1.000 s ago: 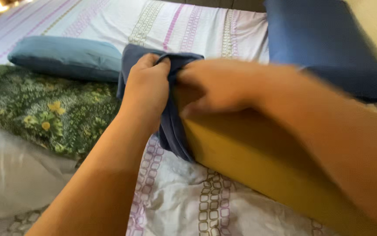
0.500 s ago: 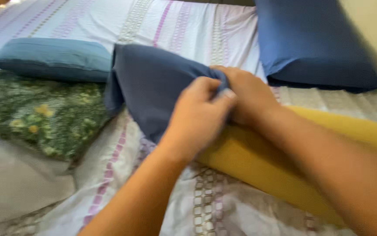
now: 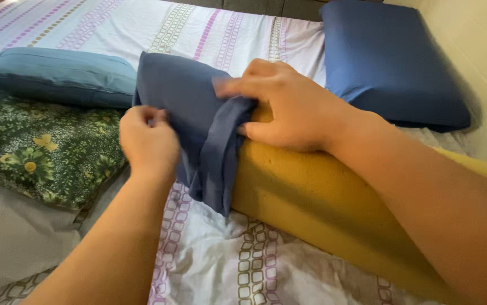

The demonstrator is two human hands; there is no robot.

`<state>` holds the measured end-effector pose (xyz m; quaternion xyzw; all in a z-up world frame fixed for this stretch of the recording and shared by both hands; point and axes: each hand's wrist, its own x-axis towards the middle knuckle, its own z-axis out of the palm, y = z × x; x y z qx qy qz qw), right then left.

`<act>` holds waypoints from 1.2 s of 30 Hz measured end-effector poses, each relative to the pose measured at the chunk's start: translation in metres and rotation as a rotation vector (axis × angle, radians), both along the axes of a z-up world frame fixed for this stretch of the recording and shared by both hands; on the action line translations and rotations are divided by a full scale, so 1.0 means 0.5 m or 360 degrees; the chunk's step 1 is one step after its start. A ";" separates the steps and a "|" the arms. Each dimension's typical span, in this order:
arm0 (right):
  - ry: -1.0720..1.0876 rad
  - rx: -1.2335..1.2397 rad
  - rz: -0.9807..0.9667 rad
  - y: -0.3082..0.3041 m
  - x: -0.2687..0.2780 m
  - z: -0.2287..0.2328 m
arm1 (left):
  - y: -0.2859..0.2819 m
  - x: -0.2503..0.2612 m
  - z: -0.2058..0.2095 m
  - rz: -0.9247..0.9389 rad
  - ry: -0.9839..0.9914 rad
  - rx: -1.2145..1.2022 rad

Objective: The person inserts a yellow foam pillow into a blue pillowcase on a bed. They align the corners, push the foam inside, and smooth the case. The person then places the finished pillow on the bed and begins handling a second foam pillow and pillowcase.

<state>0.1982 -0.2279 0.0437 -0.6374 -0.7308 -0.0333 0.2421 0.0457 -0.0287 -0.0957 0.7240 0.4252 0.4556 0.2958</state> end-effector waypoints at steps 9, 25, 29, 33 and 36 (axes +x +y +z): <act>0.0212 -0.0156 -0.0043 0.028 -0.011 0.020 | 0.036 -0.005 -0.030 -0.0060 -0.0283 -0.0759; -0.0295 0.0362 -0.0264 0.102 -0.050 -0.042 | 0.018 -0.083 -0.015 -0.0206 -0.0426 -0.1417; -0.0323 0.0684 0.0014 0.065 -0.064 -0.063 | 0.050 -0.059 0.009 -0.0561 -0.0354 -0.1445; -0.0307 0.0677 0.0077 0.053 -0.081 -0.061 | 0.066 -0.057 0.030 -0.0812 -0.0538 -0.1223; -0.0283 0.0677 0.0051 0.057 -0.084 -0.061 | 0.072 -0.091 0.038 -0.0549 -0.1041 -0.1339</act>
